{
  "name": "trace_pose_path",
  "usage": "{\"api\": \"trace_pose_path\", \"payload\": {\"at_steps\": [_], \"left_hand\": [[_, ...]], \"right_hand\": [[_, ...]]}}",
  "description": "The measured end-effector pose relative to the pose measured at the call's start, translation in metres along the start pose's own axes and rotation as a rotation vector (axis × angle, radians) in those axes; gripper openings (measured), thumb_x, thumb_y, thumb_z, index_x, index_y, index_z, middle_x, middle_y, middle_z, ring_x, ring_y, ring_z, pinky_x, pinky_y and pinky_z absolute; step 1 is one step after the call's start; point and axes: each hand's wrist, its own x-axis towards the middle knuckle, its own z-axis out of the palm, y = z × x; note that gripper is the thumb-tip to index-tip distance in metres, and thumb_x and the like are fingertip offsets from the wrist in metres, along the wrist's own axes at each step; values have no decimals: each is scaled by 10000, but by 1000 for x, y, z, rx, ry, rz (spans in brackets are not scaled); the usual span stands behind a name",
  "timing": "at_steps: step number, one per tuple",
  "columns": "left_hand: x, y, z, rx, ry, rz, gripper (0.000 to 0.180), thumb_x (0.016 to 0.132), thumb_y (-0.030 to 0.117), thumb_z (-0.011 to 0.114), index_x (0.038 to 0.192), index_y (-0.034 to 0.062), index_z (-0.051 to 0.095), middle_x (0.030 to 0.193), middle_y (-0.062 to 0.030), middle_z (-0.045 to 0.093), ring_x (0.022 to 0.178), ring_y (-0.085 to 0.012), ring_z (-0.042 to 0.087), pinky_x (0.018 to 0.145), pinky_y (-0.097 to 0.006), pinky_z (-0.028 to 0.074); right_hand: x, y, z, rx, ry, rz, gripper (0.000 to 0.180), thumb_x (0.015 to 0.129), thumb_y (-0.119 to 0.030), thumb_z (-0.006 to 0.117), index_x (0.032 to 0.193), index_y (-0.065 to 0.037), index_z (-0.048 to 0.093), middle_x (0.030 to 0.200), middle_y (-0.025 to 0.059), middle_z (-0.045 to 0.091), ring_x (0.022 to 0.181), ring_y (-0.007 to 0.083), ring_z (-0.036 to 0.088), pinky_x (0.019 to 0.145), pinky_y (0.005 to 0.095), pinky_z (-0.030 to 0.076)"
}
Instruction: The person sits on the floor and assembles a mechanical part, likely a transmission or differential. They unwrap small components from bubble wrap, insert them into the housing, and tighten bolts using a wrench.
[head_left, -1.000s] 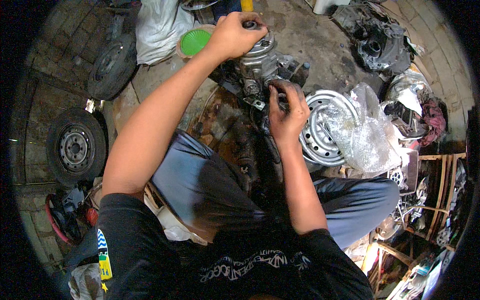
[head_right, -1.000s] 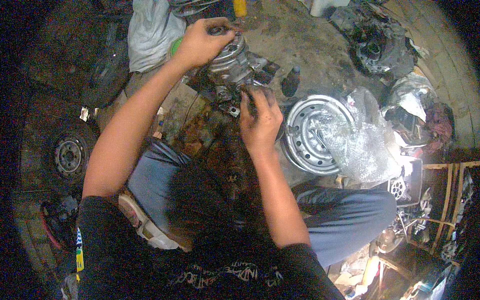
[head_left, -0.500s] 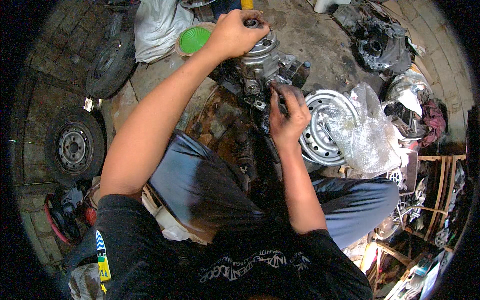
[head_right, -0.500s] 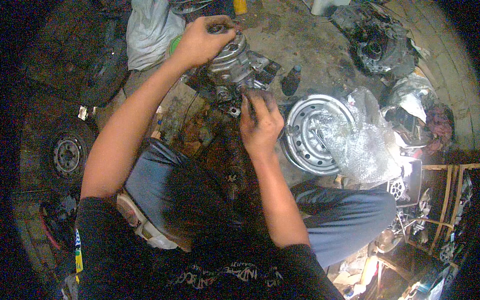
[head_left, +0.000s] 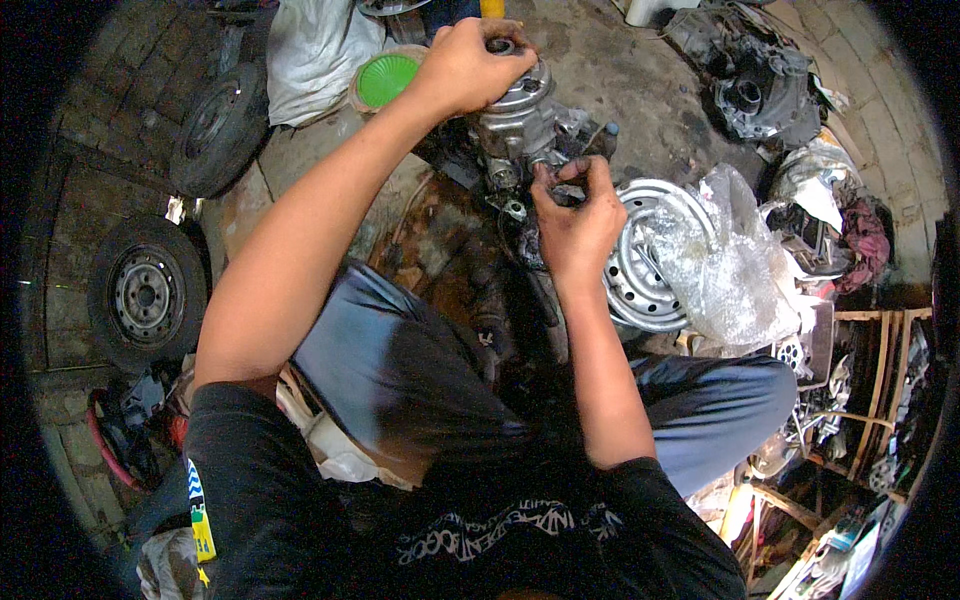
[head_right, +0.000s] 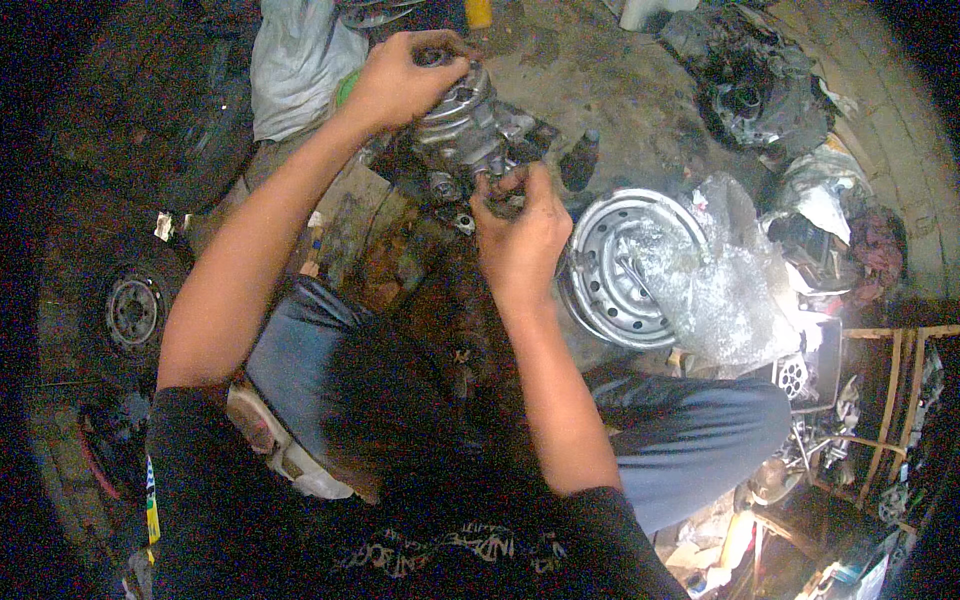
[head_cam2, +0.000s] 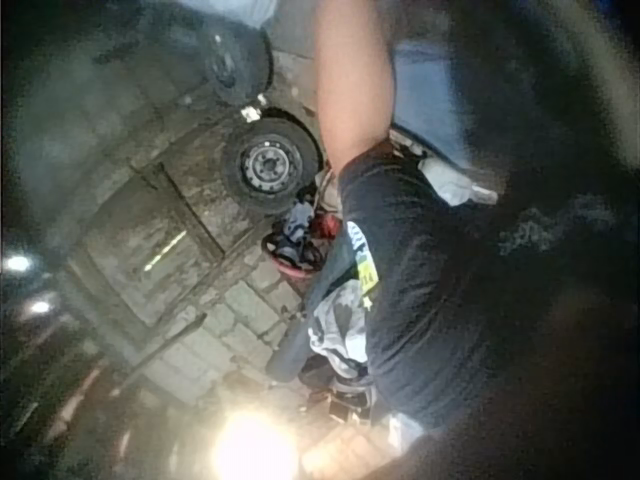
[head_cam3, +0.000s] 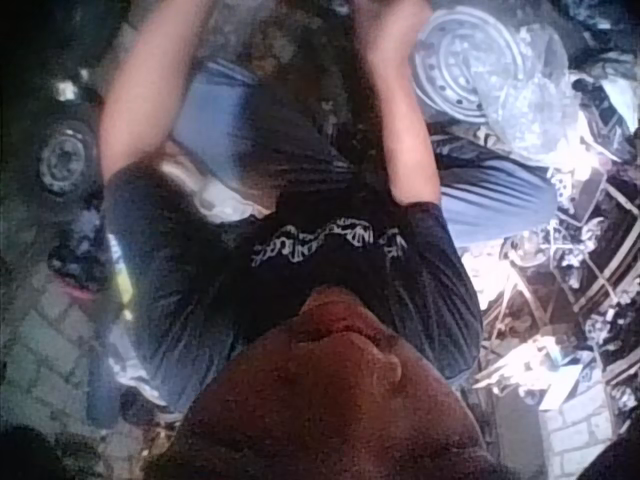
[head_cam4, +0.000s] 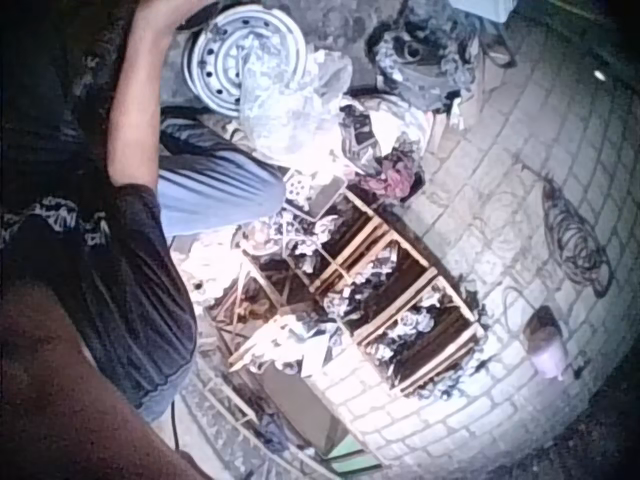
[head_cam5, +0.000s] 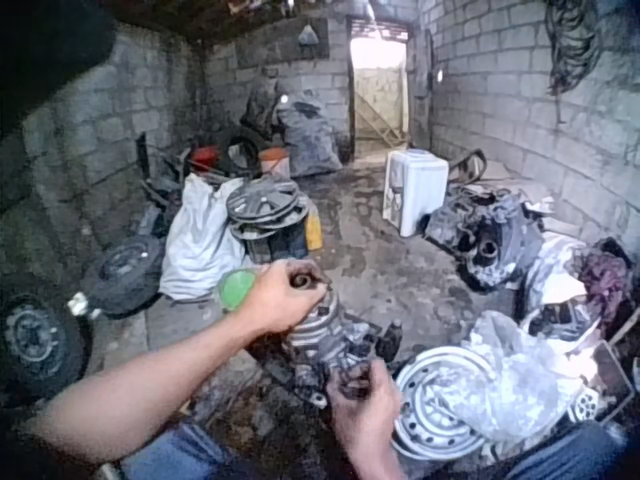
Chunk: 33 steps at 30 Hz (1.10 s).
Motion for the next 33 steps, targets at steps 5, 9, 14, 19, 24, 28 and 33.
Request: {"api": "trace_pose_path", "payload": {"at_steps": [5, 9, 14, 19, 24, 28, 33], "left_hand": [[2, 5, -5, 3, -53, -24, 384, 801, 405, 702, 1033, 107, 771, 989, -201, 739, 989, -384, 710, 939, -421, 538], [2, 4, -4, 3, -34, -18, 378, 800, 397, 701, 1025, 101, 769, 976, -195, 741, 975, -384, 713, 917, -419, 547], [-1, 10, -4, 0, -25, -35, 350, 802, 372, 703, 1011, 99, 770, 971, -181, 745, 979, -377, 713, 924, -416, 543], [0, 6, -4, 29, -31, 13, 342, 827, 361, 688, 1043, 108, 769, 995, -171, 750, 978, -354, 723, 926, -411, 542], [-1, 7, -5, 40, -46, 8, 346, 840, 357, 680, 1057, 102, 767, 1011, -168, 752, 981, -345, 728, 930, -406, 541], [-2, 10, -5, 44, -49, -7, 353, 843, 360, 683, 1062, 97, 768, 1010, -167, 754, 985, -339, 729, 934, -404, 540], [0, 2, 0, -15, 3, 3, 348, 808, 376, 703, 1007, 98, 769, 980, -183, 742, 969, -379, 712, 921, -412, 545]], "right_hand": [[4, 5, 9, 35, 45, -5, 303, 722, -67, 827, 808, -24, 540, 781, 174, 631, 751, 398, 628, 712, 446, 493], [2, 3, 13, 88, 93, 30, 250, 749, -78, 820, 813, -21, 585, 759, 171, 649, 729, 386, 645, 714, 437, 503], [-13, -1, 15, 52, 150, 76, 156, 822, -99, 787, 856, -3, 669, 812, 190, 708, 744, 383, 694, 712, 418, 523], [-20, 5, 25, 161, 176, 109, 128, 845, -89, 762, 895, 11, 700, 851, 198, 725, 800, 368, 716, 749, 409, 534], [-23, 12, 26, 221, 142, 141, 108, 838, -48, 741, 926, 7, 709, 885, 181, 733, 850, 334, 723, 808, 388, 539], [-16, 25, 16, 188, 63, -13, 106, 823, -24, 740, 925, -14, 714, 921, 158, 728, 860, 321, 714, 814, 382, 536], [-9, 34, 8, 110, 34, -275, 162, 785, -15, 778, 931, -20, 709, 922, 147, 701, 855, 349, 674, 784, 412, 526]]}}
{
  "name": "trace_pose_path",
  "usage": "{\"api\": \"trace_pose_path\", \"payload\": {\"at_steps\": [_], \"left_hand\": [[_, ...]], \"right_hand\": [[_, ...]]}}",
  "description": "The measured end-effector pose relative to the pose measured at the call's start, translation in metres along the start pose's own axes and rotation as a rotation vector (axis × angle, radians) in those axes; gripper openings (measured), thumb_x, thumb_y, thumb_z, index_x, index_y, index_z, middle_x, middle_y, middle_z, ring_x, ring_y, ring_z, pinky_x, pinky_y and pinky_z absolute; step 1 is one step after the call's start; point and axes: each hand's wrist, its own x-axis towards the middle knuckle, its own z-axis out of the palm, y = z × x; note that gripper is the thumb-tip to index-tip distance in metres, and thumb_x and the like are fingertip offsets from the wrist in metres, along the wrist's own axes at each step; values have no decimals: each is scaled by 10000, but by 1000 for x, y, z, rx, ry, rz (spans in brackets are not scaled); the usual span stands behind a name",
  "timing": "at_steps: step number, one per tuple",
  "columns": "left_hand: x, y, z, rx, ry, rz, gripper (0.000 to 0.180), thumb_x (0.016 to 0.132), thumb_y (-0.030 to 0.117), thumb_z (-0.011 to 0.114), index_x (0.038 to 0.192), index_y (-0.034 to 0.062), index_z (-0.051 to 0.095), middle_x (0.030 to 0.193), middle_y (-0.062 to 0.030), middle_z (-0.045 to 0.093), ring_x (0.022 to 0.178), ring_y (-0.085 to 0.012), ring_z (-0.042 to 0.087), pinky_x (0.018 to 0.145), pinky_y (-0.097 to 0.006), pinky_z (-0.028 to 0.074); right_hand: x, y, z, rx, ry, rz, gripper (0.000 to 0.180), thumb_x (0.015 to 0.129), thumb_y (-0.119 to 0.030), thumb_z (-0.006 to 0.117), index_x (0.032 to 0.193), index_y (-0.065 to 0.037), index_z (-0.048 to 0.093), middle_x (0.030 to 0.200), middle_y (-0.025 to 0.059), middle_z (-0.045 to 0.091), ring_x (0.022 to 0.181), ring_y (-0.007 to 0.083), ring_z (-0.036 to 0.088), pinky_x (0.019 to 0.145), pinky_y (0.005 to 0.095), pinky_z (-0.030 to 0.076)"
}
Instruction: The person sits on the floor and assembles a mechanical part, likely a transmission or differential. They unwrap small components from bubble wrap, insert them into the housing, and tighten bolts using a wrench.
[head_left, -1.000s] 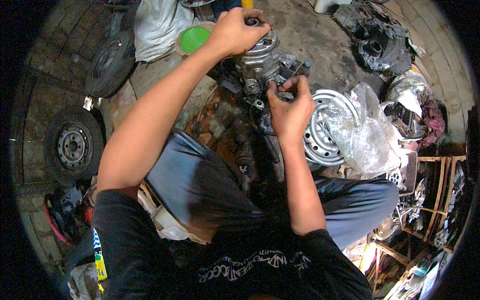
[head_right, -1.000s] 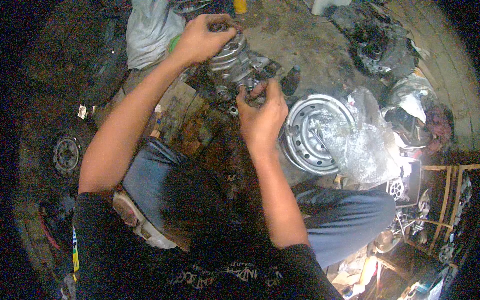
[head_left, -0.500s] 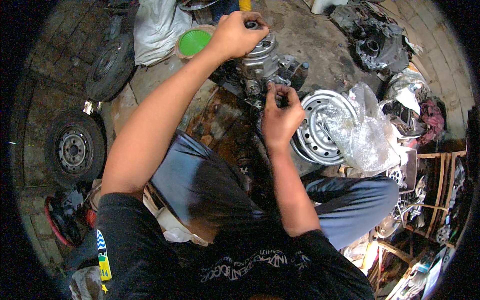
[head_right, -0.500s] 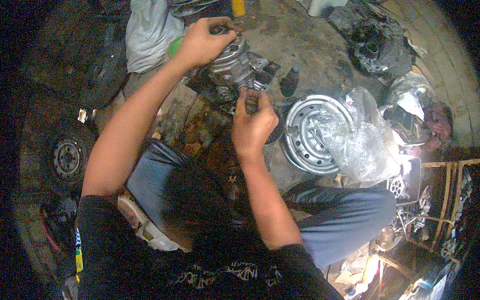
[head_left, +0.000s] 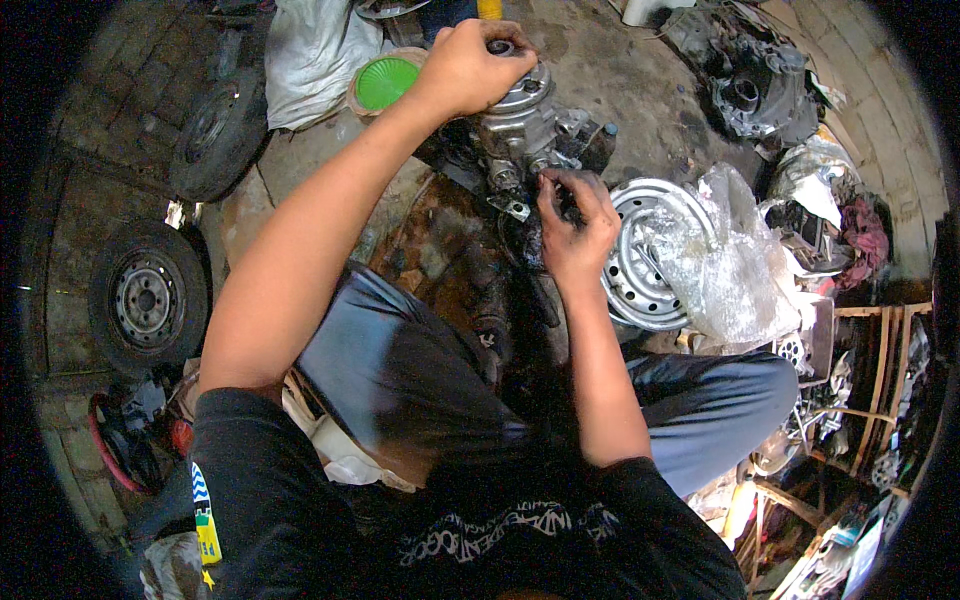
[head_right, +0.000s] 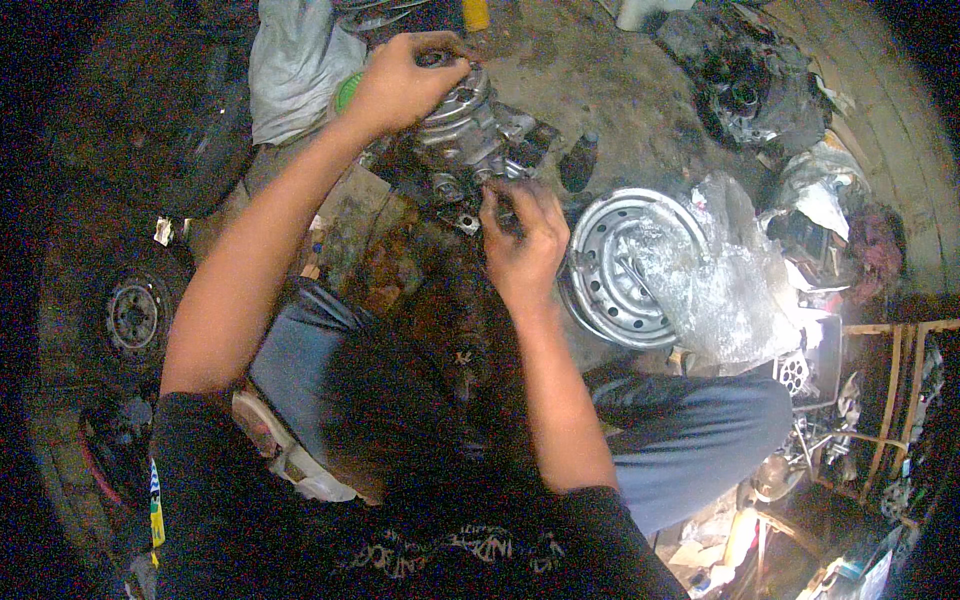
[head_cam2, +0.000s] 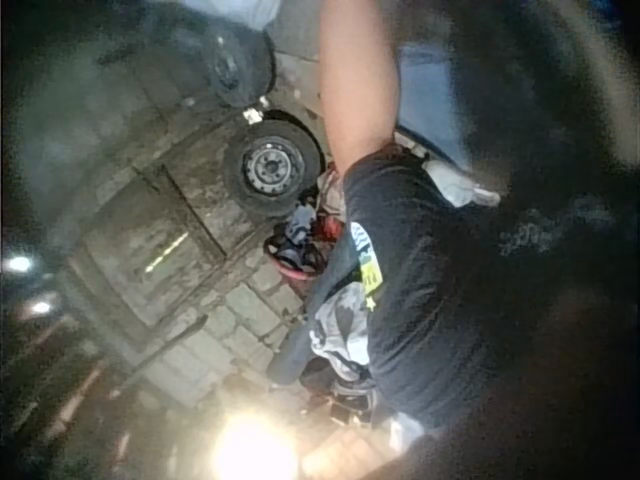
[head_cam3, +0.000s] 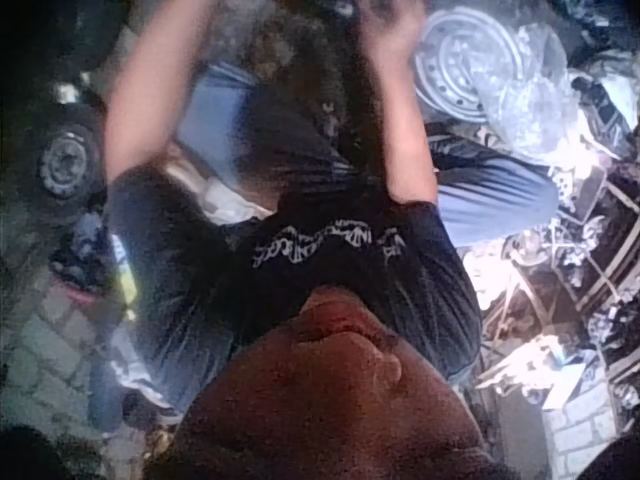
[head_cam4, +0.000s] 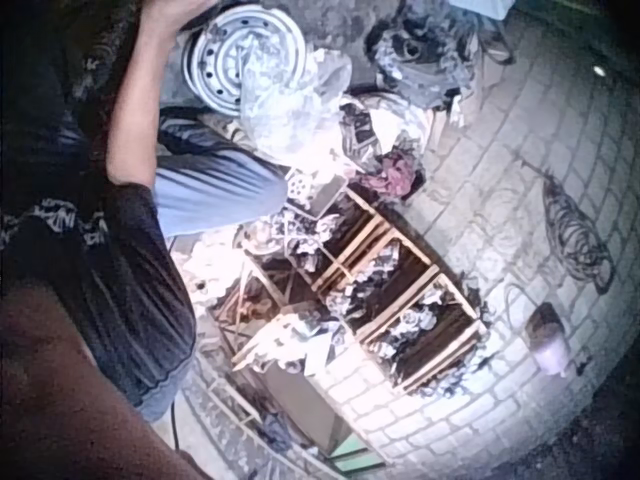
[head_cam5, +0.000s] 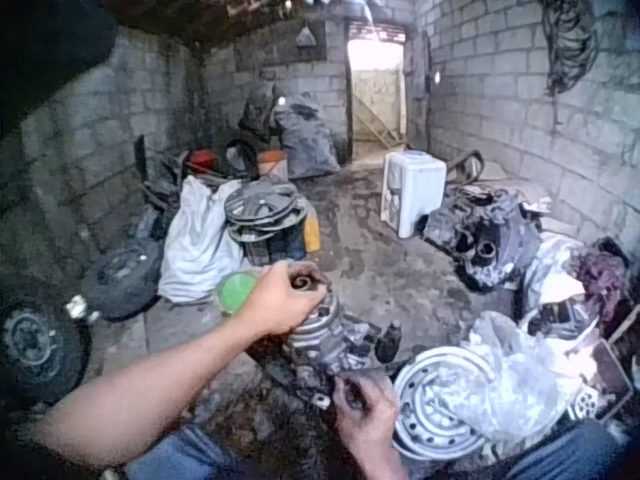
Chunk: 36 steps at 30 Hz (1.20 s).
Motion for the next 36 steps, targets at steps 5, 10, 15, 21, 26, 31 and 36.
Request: {"api": "trace_pose_path", "payload": {"at_steps": [5, 10, 15, 21, 26, 31, 36], "left_hand": [[1, 2, -1, 13, -21, 4, 351, 807, 375, 700, 1002, 92, 768, 977, -187, 740, 963, -384, 711, 918, -417, 545], [0, 8, -4, 79, -47, -19, 378, 842, 375, 683, 1081, 92, 757, 1046, -174, 748, 1004, -350, 722, 951, -410, 531], [1, 5, -2, 86, -37, -24, 370, 836, 383, 680, 1073, 108, 756, 1028, -165, 750, 988, -356, 723, 940, -412, 535], [0, 3, 5, 6, 5, -83, 327, 842, 344, 673, 1021, 81, 751, 972, -166, 750, 925, -326, 723, 879, -401, 540], [-5, 14, 1, -97, -14, -79, 334, 882, 300, 658, 935, -23, 721, 870, -214, 728, 785, -285, 712, 750, -384, 531], [0, 0, 3, 123, -14, -76, 347, 851, 382, 662, 1053, 116, 758, 990, -164, 751, 957, -354, 727, 913, -419, 544], [0, 2, 3, 50, -5, -22, 362, 857, 384, 655, 1063, 105, 756, 998, -169, 750, 967, -358, 726, 921, -422, 543]], "right_hand": [[10, 14, -7, -38, -46, -78, 227, 769, -37, 810, 960, -18, 689, 945, 168, 679, 863, 375, 646, 767, 430, 518], [29, 7, -14, 69, -90, 31, 261, 761, -76, 838, 959, -4, 684, 962, 170, 692, 871, 334, 678, 786, 385, 538], [36, 4, -14, 175, -209, 260, 238, 758, -95, 826, 952, -12, 718, 917, 151, 723, 851, 255, 701, 798, 350, 539], [47, -6, -19, 107, -279, 347, 203, 730, -116, 829, 872, -6, 735, 861, 156, 734, 839, 263, 721, 800, 348, 537], [43, -14, -19, -19, -239, 301, 228, 727, -105, 833, 907, -15, 726, 880, 176, 720, 838, 332, 707, 785, 383, 539], [21, -9, -8, -121, -49, 26, 247, 772, -32, 799, 984, -8, 674, 1001, 192, 674, 894, 403, 654, 789, 433, 527], [7, -8, -1, -105, 54, -53, 198, 796, -12, 775, 978, -12, 696, 1042, 167, 665, 912, 387, 643, 796, 440, 527]]}}
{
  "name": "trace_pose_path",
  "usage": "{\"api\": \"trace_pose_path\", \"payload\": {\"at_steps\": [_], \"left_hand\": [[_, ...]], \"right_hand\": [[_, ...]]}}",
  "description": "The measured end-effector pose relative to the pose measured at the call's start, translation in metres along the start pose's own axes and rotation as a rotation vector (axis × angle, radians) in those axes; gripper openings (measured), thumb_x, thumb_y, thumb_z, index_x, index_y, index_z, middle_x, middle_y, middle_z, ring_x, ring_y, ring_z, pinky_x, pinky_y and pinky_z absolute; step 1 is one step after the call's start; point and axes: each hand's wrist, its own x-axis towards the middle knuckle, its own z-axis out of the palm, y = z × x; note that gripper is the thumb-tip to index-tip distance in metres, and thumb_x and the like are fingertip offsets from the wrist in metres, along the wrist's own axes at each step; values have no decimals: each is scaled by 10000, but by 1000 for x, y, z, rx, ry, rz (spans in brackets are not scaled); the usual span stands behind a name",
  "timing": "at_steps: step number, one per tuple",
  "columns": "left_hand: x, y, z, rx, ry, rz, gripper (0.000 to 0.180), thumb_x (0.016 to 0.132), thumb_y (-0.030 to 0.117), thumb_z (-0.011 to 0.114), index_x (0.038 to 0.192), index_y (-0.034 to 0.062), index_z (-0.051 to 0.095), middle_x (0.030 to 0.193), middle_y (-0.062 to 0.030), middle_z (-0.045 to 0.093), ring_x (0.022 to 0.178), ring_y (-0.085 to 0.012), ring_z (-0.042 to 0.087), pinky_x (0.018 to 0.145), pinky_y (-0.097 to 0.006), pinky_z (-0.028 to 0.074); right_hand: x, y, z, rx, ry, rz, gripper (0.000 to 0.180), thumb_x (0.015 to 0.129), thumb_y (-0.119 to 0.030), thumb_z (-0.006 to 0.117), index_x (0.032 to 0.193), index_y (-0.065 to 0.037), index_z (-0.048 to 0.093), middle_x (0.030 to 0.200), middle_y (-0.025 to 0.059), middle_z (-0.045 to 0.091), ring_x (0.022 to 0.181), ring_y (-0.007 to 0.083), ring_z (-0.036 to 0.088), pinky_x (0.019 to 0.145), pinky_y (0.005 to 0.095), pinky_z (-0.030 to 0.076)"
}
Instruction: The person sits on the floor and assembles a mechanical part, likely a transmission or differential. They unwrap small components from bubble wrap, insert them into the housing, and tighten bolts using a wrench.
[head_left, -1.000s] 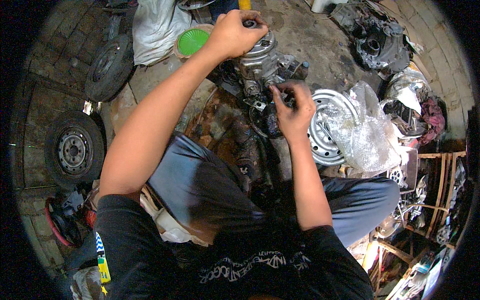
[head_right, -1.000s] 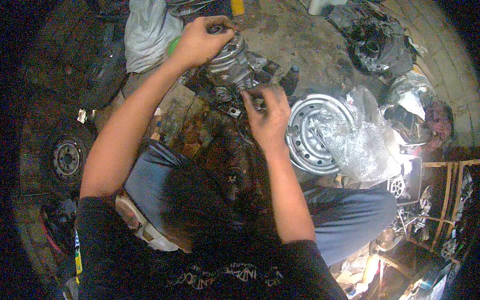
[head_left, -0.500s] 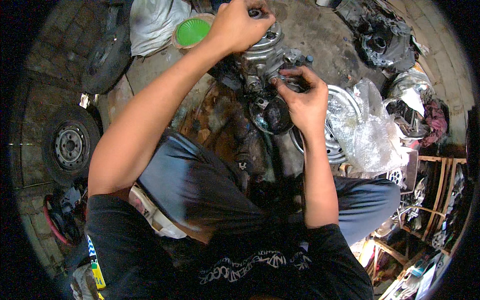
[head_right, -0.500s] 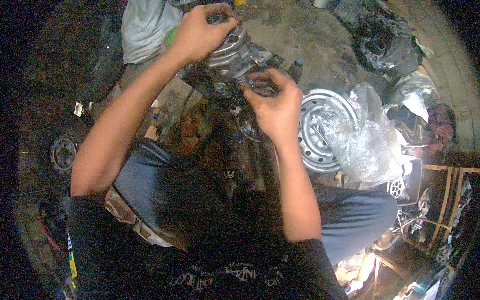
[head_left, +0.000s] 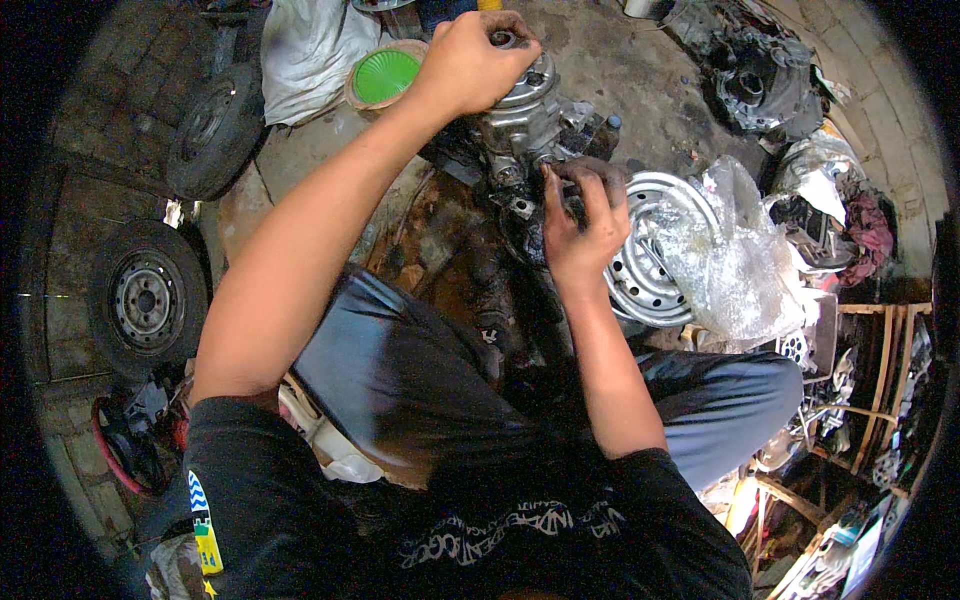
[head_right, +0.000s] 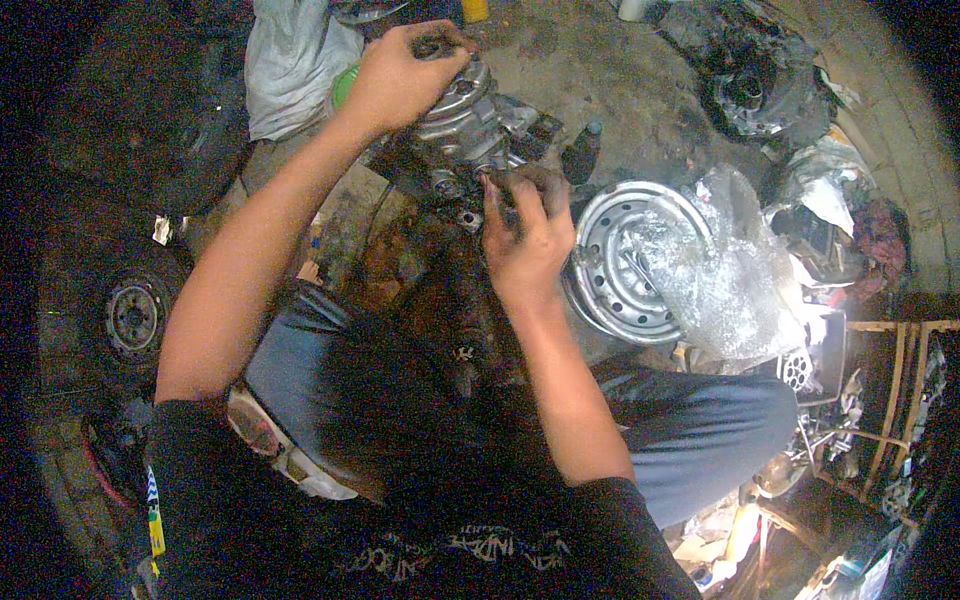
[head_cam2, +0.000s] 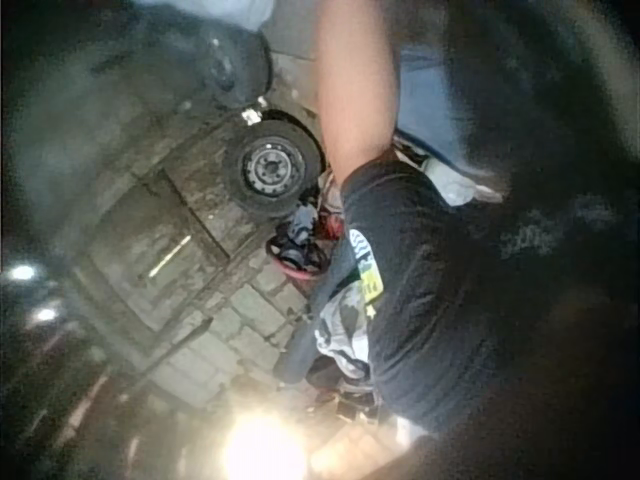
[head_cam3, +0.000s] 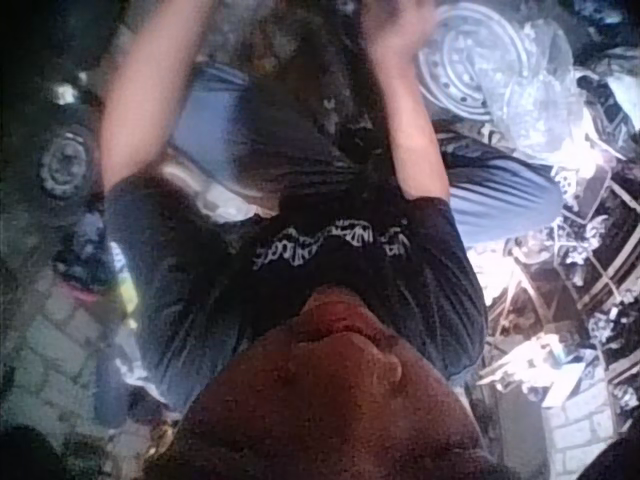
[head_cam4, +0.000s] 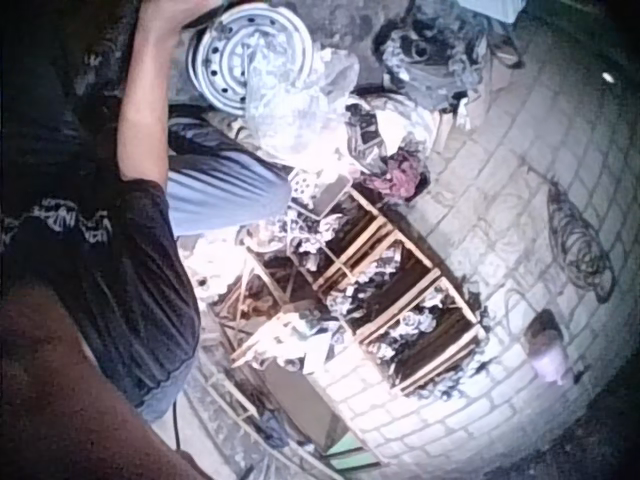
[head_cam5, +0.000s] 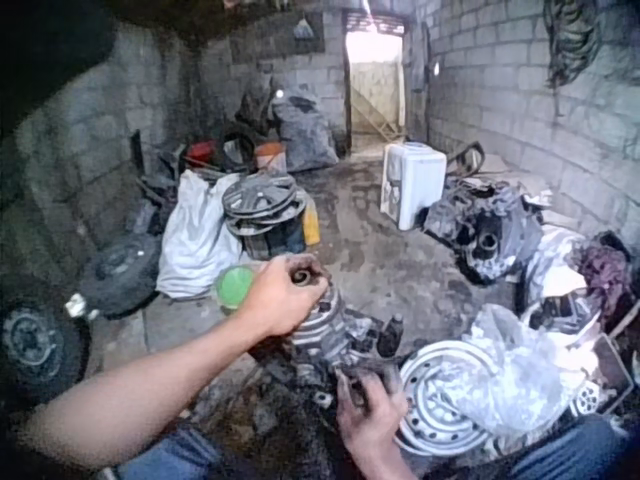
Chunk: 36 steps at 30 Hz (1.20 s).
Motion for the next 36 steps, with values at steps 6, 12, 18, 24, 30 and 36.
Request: {"api": "trace_pose_path", "payload": {"at_steps": [6, 12, 18, 24, 30, 36], "left_hand": [[0, 1, 0, 14, 9, -8, 358, 857, 371, 665, 1058, 91, 757, 1028, -159, 751, 989, -348, 724, 935, -417, 538], [-4, 1, 4, 15, 48, 15, 334, 864, 356, 665, 1056, 101, 761, 1019, -159, 753, 979, -340, 725, 921, -406, 541], [1, -6, 5, -56, -10, -22, 370, 822, 375, 687, 1034, 80, 758, 1031, -190, 742, 1008, -386, 703, 955, -421, 525], [1, -8, 3, -77, -14, -5, 333, 851, 342, 679, 1053, 91, 760, 1044, -150, 751, 1018, -311, 705, 957, -380, 510], [-8, -5, -3, -95, 46, 15, 341, 941, 338, 658, 1139, 71, 735, 1093, -111, 751, 1071, -218, 686, 979, -342, 484], [-9, -3, -10, -141, 104, 70, 378, 913, 386, 691, 1110, 66, 730, 1053, -142, 752, 1023, -275, 717, 942, -367, 514]], "right_hand": [[-13, 7, 5, -71, -2, -94, 297, 795, -21, 767, 1083, -83, 730, 1084, 148, 667, 944, 370, 639, 816, 438, 532], [-20, -4, -2, -171, -54, -162, 349, 795, 21, 757, 1131, -67, 728, 1004, 124, 661, 935, 333, 615, 844, 414, 506], [-34, 2, -3, -354, -234, -101, 395, 872, -106, 715, 1263, -74, 666, 1196, 141, 614, 1106, 374, 558, 914, 468, 461], [-24, 1, -4, -180, -274, -34, 433, 881, -99, 705, 1303, -63, 620, 1182, 175, 629, 1074, 405, 563, 917, 478, 478], [-42, 0, -33, -74, -425, 120, 1004, 614, -34, 839, 1514, -247, 448, 1343, 175, 561, 1218, 424, 532, 1055, 480, 465], [-23, 11, -55, -81, -43, -22, 409, 872, -9, 672, 1279, -53, 661, 1106, 236, 669, 1006, 399, 649, 913, 451, 512]]}}
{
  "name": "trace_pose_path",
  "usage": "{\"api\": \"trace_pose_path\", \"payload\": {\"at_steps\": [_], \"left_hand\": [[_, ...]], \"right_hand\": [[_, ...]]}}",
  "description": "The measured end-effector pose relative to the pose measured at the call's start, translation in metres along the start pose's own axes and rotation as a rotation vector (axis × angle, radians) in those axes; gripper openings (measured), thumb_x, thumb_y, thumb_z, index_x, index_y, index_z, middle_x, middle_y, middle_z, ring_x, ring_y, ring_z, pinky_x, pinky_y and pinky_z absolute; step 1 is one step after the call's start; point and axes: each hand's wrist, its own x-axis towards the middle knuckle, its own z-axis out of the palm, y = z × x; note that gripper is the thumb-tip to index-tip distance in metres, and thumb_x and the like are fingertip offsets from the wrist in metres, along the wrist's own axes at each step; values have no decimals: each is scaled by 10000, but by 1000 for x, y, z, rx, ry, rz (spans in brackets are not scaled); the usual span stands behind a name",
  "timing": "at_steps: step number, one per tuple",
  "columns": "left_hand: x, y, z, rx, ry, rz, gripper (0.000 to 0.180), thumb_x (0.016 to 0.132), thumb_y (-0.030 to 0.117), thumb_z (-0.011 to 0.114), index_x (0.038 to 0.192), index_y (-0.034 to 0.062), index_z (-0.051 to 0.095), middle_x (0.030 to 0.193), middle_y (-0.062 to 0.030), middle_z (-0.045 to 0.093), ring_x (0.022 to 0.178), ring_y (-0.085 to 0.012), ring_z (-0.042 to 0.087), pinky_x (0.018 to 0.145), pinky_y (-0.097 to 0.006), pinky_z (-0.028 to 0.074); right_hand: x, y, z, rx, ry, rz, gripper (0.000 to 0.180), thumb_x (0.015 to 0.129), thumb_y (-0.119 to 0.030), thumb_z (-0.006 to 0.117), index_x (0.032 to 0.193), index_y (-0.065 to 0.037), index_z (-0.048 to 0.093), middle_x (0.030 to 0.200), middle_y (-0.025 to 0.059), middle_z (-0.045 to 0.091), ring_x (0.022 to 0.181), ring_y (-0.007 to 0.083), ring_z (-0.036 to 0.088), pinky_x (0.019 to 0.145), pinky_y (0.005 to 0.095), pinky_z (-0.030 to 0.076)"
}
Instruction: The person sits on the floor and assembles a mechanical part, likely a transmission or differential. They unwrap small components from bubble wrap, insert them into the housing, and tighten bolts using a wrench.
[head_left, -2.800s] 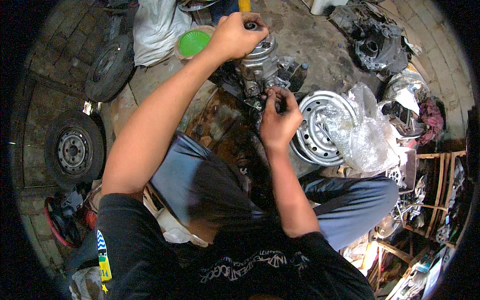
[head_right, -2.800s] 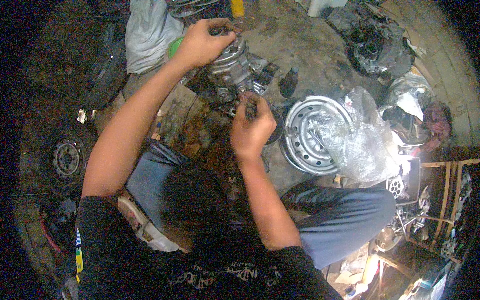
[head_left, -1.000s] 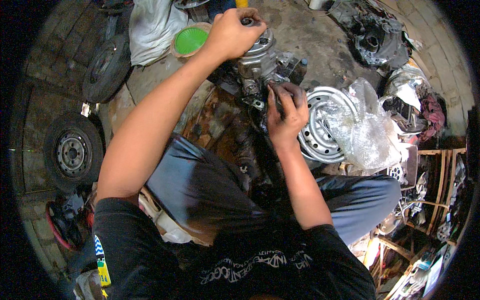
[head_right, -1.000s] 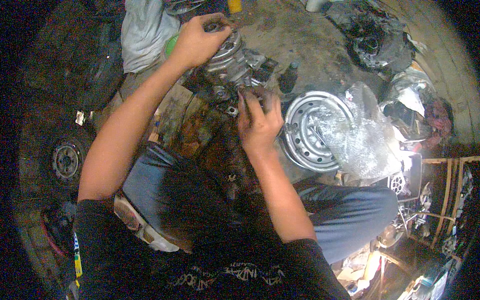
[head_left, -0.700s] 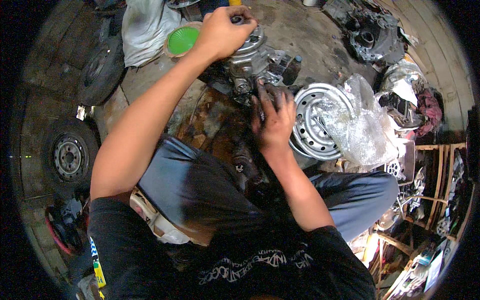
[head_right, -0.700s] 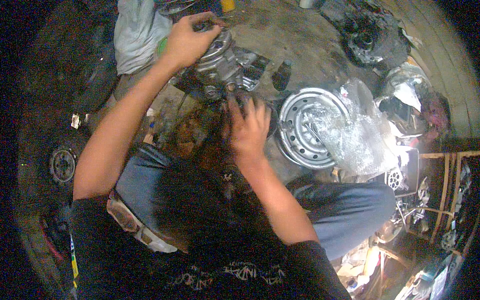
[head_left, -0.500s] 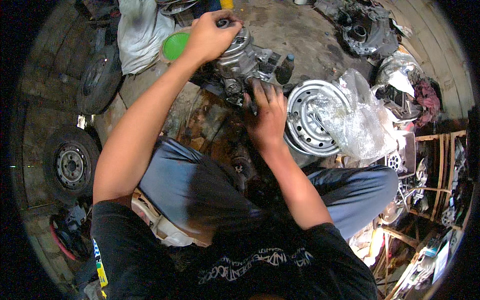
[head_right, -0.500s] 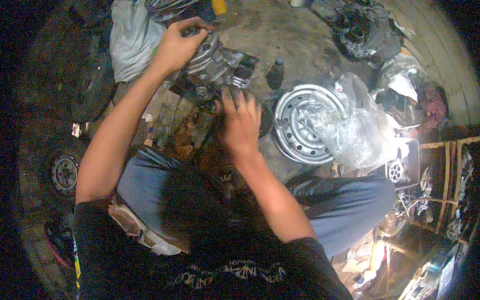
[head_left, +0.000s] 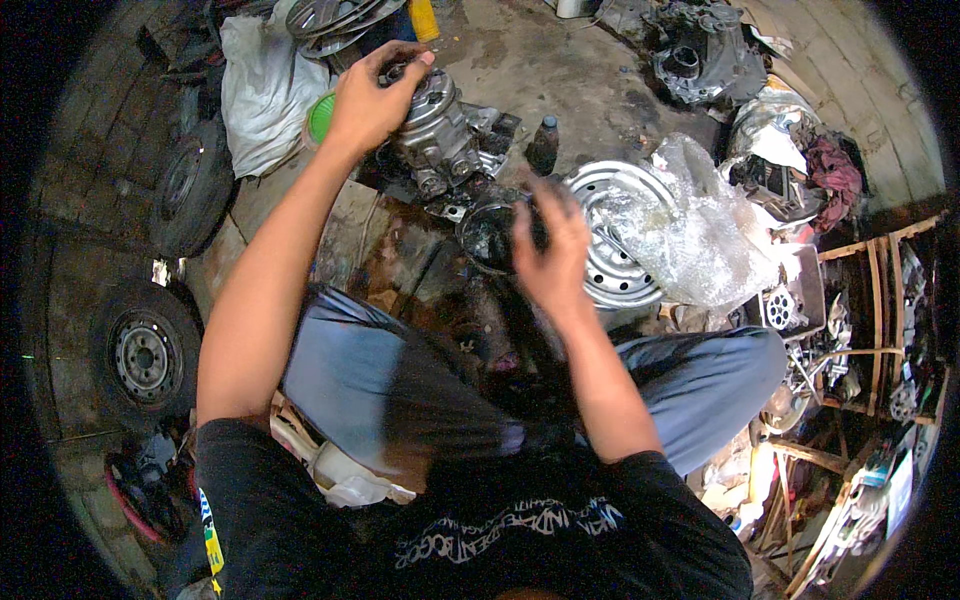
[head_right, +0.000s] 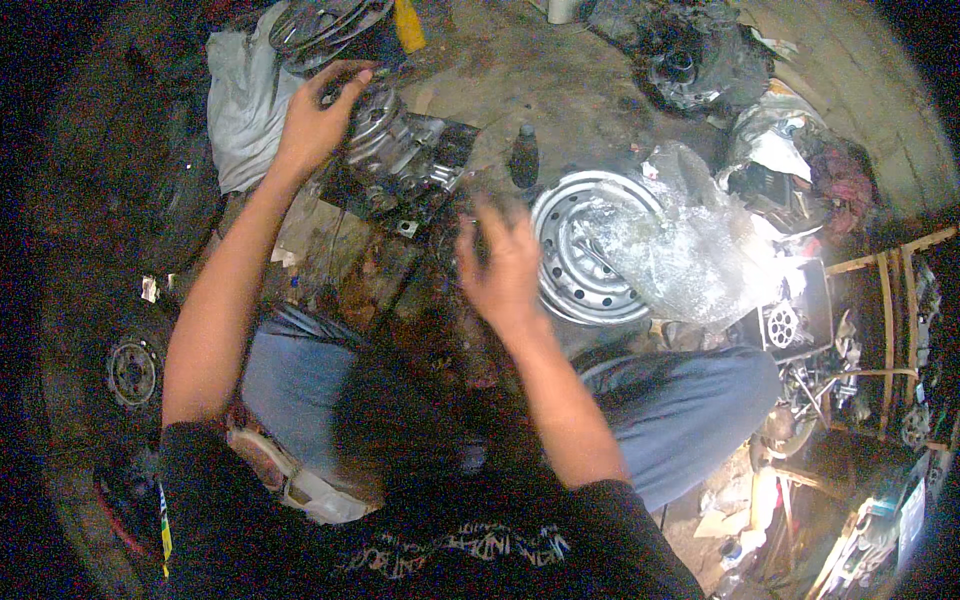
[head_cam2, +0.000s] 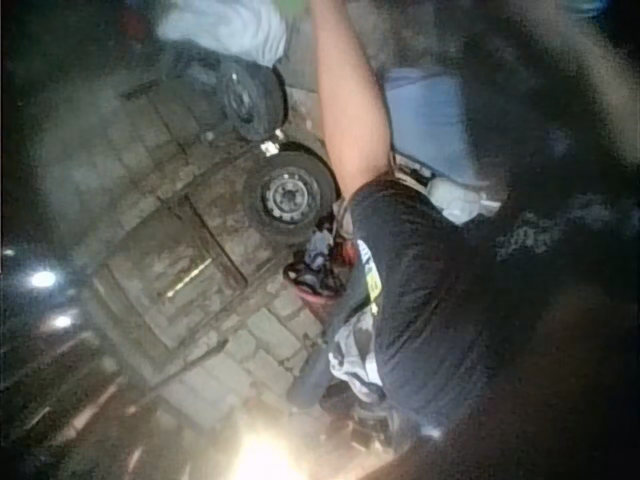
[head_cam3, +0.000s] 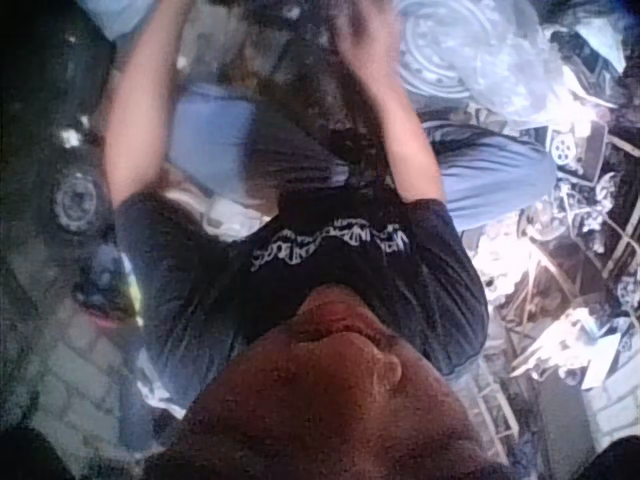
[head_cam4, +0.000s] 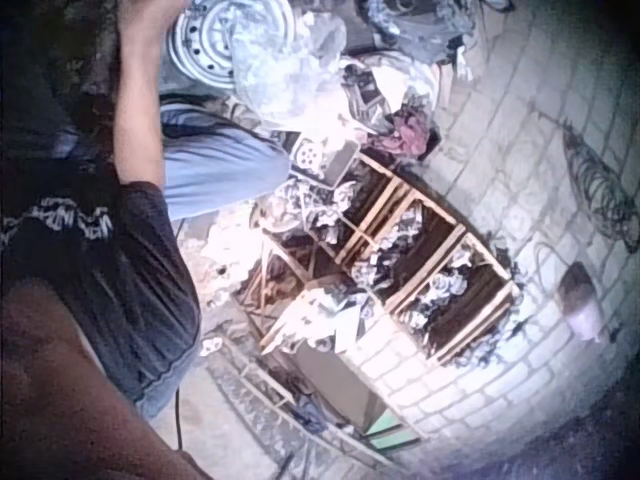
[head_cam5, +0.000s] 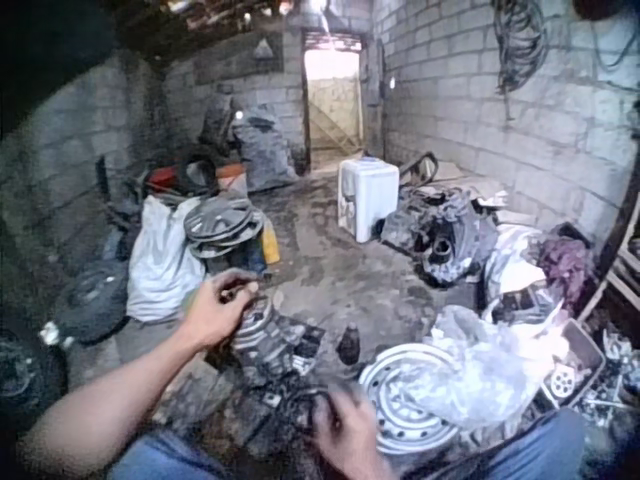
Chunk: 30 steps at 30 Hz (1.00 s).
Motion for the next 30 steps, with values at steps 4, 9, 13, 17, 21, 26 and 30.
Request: {"api": "trace_pose_path", "payload": {"at_steps": [4, 9, 13, 17, 21, 26, 30], "left_hand": [[-5, 15, -3, -7, 19, 75, 373, 917, 374, 700, 1127, 67, 720, 1083, -143, 742, 1054, -289, 700, 959, -376, 502], [-10, 23, -8, 39, 61, 163, 360, 910, 339, 712, 1171, 91, 706, 1168, -136, 708, 1137, -317, 649, 1012, -395, 463], [-16, 32, -11, 88, 106, 214, 361, 917, 326, 701, 1198, 101, 693, 1224, -138, 680, 1175, -326, 616, 1040, -395, 439], [-15, 44, -21, 10, 110, 179, 343, 952, 307, 661, 1210, 82, 689, 1206, -138, 687, 1150, -298, 630, 1031, -383, 443], [-8, 55, -32, 25, 124, 72, 338, 1000, 291, 590, 1225, 56, 683, 1159, -121, 705, 1113, -208, 639, 1007, -339, 449], [1, 42, -30, 15, 90, 26, 355, 1021, 311, 554, 1214, 41, 683, 1141, -121, 713, 1105, -190, 631, 1015, -326, 434], [3, 40, -21, 34, -15, -28, 370, 1022, 318, 559, 1231, 34, 673, 1174, -110, 706, 1139, -186, 613, 1041, -329, 418]], "right_hand": [[54, 42, -56, -121, 9, 48, 255, 876, -85, 688, 1107, 22, 673, 1044, 262, 676, 935, 444, 657, 867, 492, 516], [87, 87, -120, -361, -257, -18, 245, 901, -151, 680, 1084, 12, 687, 1029, 265, 680, 892, 444, 667, 788, 482, 537], [56, 133, -142, -500, -498, 168, 236, 906, -178, 666, 1078, -21, 710, 1021, 257, 683, 898, 442, 672, 795, 492, 539], [37, 179, -122, -447, -554, 331, 193, 874, -168, 681, 1018, -63, 756, 962, 235, 723, 897, 410, 699, 809, 479, 553], [50, 199, -63, -338, -507, 360, 195, 866, -170, 681, 1009, -54, 742, 957, 258, 713, 900, 433, 690, 805, 498, 548], [24, 263, 1, -218, -510, 467, 312, 832, -179, 733, 1096, -15, 710, 1034, 266, 706, 994, 443, 670, 878, 495, 531], [12, 281, 54, -70, -385, 510, 456, 795, -201, 794, 1187, -3, 672, 1121, 261, 696, 1070, 433, 656, 927, 474, 522]]}}
